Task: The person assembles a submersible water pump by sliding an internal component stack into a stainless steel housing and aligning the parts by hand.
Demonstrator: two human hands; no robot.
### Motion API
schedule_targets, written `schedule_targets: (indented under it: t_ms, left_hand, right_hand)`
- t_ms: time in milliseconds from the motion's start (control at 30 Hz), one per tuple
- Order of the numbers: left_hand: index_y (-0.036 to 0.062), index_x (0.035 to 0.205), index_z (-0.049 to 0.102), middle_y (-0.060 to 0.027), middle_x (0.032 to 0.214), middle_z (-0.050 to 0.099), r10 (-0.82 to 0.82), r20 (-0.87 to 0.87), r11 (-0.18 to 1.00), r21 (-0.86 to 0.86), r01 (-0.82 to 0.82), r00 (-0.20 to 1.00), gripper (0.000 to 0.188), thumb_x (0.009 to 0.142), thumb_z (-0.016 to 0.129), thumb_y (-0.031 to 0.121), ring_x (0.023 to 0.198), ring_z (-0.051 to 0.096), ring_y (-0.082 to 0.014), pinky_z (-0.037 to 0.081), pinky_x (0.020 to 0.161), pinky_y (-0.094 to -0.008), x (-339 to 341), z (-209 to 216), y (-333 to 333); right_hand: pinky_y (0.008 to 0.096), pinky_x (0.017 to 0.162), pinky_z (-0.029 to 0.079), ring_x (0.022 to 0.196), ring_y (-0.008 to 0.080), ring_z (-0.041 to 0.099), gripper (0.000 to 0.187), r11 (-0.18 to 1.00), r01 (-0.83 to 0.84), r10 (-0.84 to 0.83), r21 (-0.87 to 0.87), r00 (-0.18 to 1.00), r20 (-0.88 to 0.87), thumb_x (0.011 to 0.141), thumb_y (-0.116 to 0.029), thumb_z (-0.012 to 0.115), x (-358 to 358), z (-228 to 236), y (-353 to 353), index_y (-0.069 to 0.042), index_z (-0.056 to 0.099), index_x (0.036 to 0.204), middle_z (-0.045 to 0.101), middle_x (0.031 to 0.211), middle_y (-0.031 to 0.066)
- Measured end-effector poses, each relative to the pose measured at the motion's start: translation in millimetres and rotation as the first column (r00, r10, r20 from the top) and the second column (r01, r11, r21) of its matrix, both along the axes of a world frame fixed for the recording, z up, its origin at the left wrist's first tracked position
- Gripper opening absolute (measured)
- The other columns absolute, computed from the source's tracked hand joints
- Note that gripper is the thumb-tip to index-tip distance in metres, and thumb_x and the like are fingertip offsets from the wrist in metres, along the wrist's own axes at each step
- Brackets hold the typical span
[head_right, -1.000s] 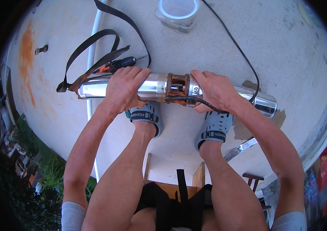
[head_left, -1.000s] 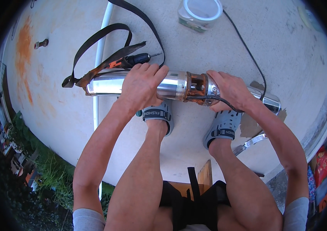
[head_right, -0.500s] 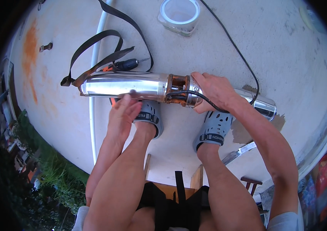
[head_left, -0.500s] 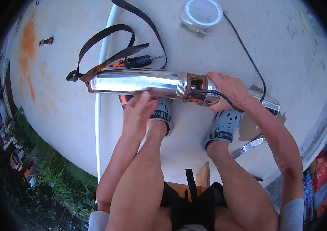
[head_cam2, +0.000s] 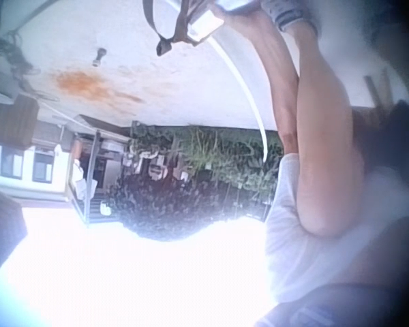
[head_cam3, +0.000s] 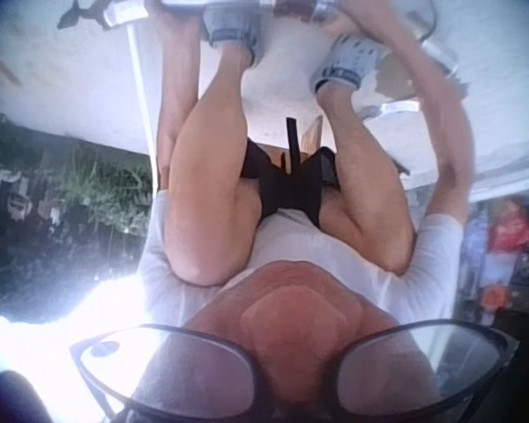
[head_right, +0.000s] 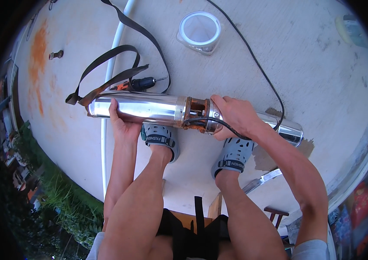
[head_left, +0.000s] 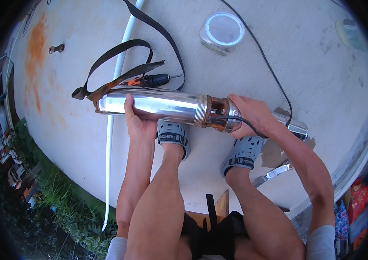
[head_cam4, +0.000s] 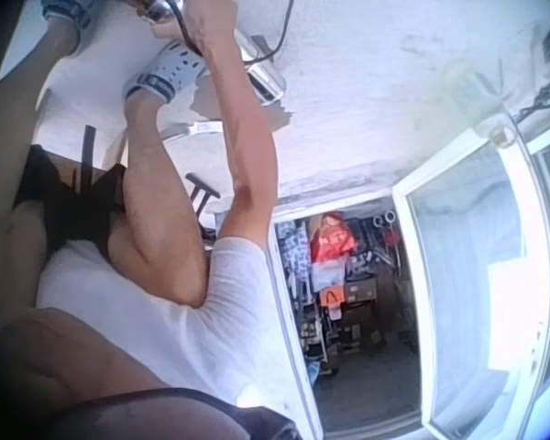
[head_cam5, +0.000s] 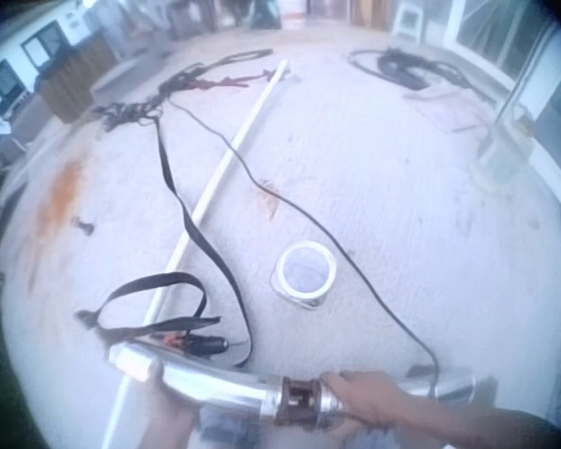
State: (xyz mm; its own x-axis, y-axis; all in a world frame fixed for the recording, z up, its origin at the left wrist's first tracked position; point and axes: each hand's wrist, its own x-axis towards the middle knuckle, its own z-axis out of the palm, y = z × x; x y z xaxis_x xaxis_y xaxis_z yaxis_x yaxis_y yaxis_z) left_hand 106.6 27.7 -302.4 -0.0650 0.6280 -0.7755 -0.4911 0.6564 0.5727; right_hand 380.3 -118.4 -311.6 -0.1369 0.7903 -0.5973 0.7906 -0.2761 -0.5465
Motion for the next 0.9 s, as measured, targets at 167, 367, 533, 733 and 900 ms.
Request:
schedule_targets:
  t_ms: [167,367,533,733,900]
  left_hand:
    - [0.007,0.139,0.047,-0.0106,0.134,0.057,-0.05,-0.04,0.997,0.064,0.053,0.998,0.069,0.085,0.076,0.038,0.13,0.05,-0.0257,0.038,0.113,-0.0473,3,66,-4]
    - [0.0097,0.132,0.059,-0.0077,0.129,0.065,-0.119,0.029,0.924,0.369,0.1,0.992,0.046,0.093,0.07,0.031,0.122,0.059,-0.0241,0.043,0.108,-0.0479,34,182,10]
    - [0.0108,0.136,0.057,-0.0119,0.134,0.061,-0.243,0.003,0.79,0.581,0.196,0.97,0.047,0.093,0.071,0.025,0.126,0.055,-0.0299,0.038,0.111,-0.0566,69,288,-19]
    - [0.0101,0.134,0.057,-0.0111,0.13,0.064,-0.358,-0.114,0.643,0.689,0.334,0.926,0.045,0.093,0.07,0.021,0.121,0.06,-0.026,0.045,0.108,-0.0486,103,325,-54]
    - [0.0054,0.11,0.066,-0.0085,0.104,0.072,-0.378,-0.243,0.546,0.721,0.428,0.893,0.031,0.088,0.076,0.024,0.094,0.068,-0.0186,0.054,0.09,-0.0343,141,334,-60]
  right_hand:
    - [0.0421,0.08,0.055,0.092,0.0359,0.066,0.087,0.994,0.061,-0.051,0.09,0.992,-0.117,0.055,-0.039,0.08,13,36,-8,-0.009,0.047,0.13,0.064,0.102,0.0171]
    - [0.0432,0.083,0.053,0.098,0.0375,0.064,0.083,0.929,0.254,-0.184,0.269,0.948,-0.26,0.058,-0.033,0.084,13,91,-15,-0.01,0.047,0.13,0.064,0.105,0.0168]
    - [0.0428,0.088,0.052,0.108,0.0366,0.062,0.09,0.833,0.421,-0.26,0.358,0.87,-0.419,0.059,-0.03,0.087,6,132,-28,-0.006,0.044,0.133,0.062,0.115,0.0189]
    - [0.04,0.086,0.052,0.102,0.0347,0.065,0.081,0.796,0.486,-0.299,0.362,0.835,-0.462,0.061,-0.028,0.088,24,154,-44,-0.004,0.049,0.128,0.065,0.111,0.0177]
    - [0.0363,0.085,0.052,0.099,0.0319,0.066,0.081,0.697,0.571,-0.344,0.434,0.797,-0.497,0.059,-0.021,0.084,33,155,-63,-0.006,0.048,0.131,0.067,0.108,0.0167]
